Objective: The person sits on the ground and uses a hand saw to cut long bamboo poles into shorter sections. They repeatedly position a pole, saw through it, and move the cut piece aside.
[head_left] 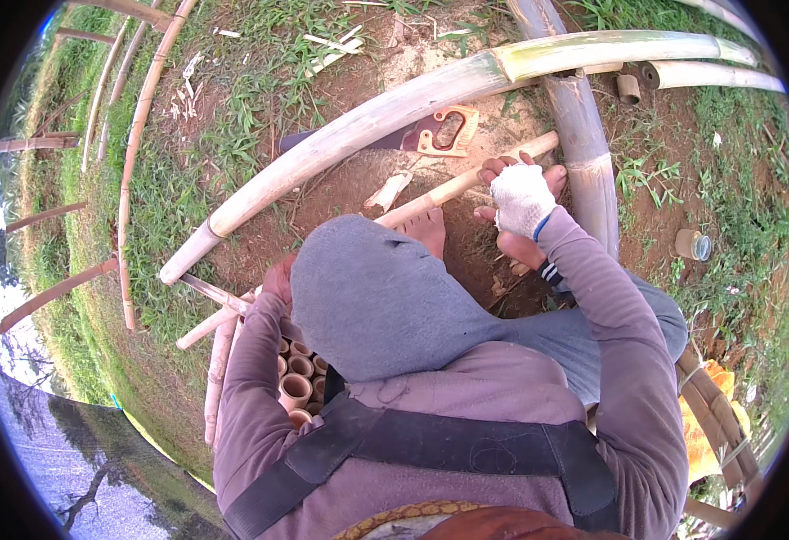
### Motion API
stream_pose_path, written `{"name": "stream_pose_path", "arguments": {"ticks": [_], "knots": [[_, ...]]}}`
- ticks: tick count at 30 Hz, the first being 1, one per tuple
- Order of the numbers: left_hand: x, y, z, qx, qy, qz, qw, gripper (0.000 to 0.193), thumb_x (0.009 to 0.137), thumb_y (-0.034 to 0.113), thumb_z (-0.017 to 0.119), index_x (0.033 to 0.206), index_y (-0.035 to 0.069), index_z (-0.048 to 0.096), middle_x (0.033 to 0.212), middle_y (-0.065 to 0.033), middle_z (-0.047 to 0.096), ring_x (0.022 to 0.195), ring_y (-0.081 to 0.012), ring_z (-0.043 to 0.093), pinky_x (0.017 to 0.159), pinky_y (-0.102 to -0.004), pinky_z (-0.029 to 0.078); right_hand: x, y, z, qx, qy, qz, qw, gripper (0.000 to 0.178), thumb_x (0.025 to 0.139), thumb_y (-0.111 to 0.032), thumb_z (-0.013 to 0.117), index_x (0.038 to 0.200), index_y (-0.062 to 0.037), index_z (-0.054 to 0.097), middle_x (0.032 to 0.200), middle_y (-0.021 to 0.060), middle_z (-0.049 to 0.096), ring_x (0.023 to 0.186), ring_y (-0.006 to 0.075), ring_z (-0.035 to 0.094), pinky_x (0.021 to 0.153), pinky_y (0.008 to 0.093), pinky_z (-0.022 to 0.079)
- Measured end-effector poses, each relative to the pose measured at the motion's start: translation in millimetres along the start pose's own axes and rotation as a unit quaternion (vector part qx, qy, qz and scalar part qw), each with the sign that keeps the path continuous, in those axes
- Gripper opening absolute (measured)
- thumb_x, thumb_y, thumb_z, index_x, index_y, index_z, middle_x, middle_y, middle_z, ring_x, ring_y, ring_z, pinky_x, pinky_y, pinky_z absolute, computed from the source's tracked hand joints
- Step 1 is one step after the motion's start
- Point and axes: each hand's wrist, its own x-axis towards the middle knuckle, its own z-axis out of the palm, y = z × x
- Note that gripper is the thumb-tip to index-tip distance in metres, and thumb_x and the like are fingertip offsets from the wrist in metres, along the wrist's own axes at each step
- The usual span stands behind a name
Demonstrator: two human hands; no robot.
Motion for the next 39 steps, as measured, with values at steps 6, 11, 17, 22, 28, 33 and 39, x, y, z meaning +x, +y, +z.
{"name": "stream_pose_path", "arguments": {"ticks": [6,11,17,22,28,33,39], "knots": [[-26,87,-36,0.119,0.066,0.024,0.990,0.071,0.071,0.075,0.084,0.103,0.012,0.078,0.090,-0.0189,0.079,0.086,-0.0401,0.077,0.082,-0.0511,0.060,34,-1,-20,-0.126,0.162,-0.034,0.978,0.058,0.077,-0.032,0.085,0.129,-0.0135,0.069,0.118,0.0090,0.069,0.122,0.0322,0.063,0.120,0.0620,0.036],[-23,189,-55,0.070,0.157,0.161,0.972,0.053,0.074,0.057,0.089,0.095,0.014,0.067,0.075,-0.0168,0.071,0.078,-0.0465,0.071,0.069,-0.0565,0.053,0,78,-109,-0.199,0.270,-0.066,0.940,0.042,0.072,-0.025,0.082,0.108,-0.0104,0.067,0.099,0.0105,0.066,0.099,0.0358,0.065,0.098,0.0506,0.049],[-15,227,-55,0.072,0.237,0.241,0.938,0.057,0.076,0.060,0.088,0.103,0.014,0.067,0.086,-0.0133,0.073,0.085,-0.0426,0.071,0.076,-0.0534,0.054,-25,84,-171,-0.239,0.281,-0.078,0.926,0.041,0.082,-0.018,0.081,0.118,-0.0067,0.067,0.108,0.0142,0.068,0.103,0.0410,0.065,0.097,0.0520,0.049],[-65,188,-66,0.097,0.244,0.184,0.947,0.083,0.078,0.066,0.085,0.142,0.019,0.060,0.139,-0.0157,0.062,0.137,-0.0373,0.056,0.121,-0.0562,0.034,-22,72,-216,-0.233,0.259,-0.055,0.936,0.046,0.076,-0.016,0.085,0.117,-0.0064,0.066,0.105,0.0153,0.066,0.105,0.0410,0.064,0.096,0.0537,0.049],[-107,153,-23,0.182,0.348,0.104,0.914,0.104,0.076,0.049,0.091,0.162,0.021,0.039,0.168,-0.0199,0.032,0.160,-0.0422,0.024,0.131,-0.0597,0.019,-48,186,-309,-0.280,0.290,0.030,0.915,0.041,0.082,-0.008,0.078,0.119,0.0002,0.064,0.109,0.0190,0.066,0.106,0.0440,0.063,0.091,0.0542,0.049],[-108,109,55,-0.060,0.314,-0.023,0.947,0.099,0.081,0.052,0.088,0.160,0.015,0.041,0.151,-0.0235,0.048,0.141,-0.0431,0.048,0.121,-0.0559,0.039,-70,205,-315,-0.285,0.264,0.000,0.921,0.037,0.085,-0.003,0.077,0.119,0.0011,0.065,0.107,0.0222,0.069,0.100,0.0445,0.066,0.089,0.0521,0.052],[-53,202,-10,-0.798,0.284,-0.048,0.529,0.088,0.096,0.061,0.073,0.157,0.006,0.040,0.133,-0.0221,0.055,0.121,-0.0322,0.062,0.108,-0.0508,0.050,-94,274,-289,-0.190,0.240,0.084,0.948,0.048,0.079,0.007,0.077,0.125,-0.0013,0.065,0.113,0.0179,0.067,0.106,0.0414,0.064,0.091,0.0487,0.052]]}}
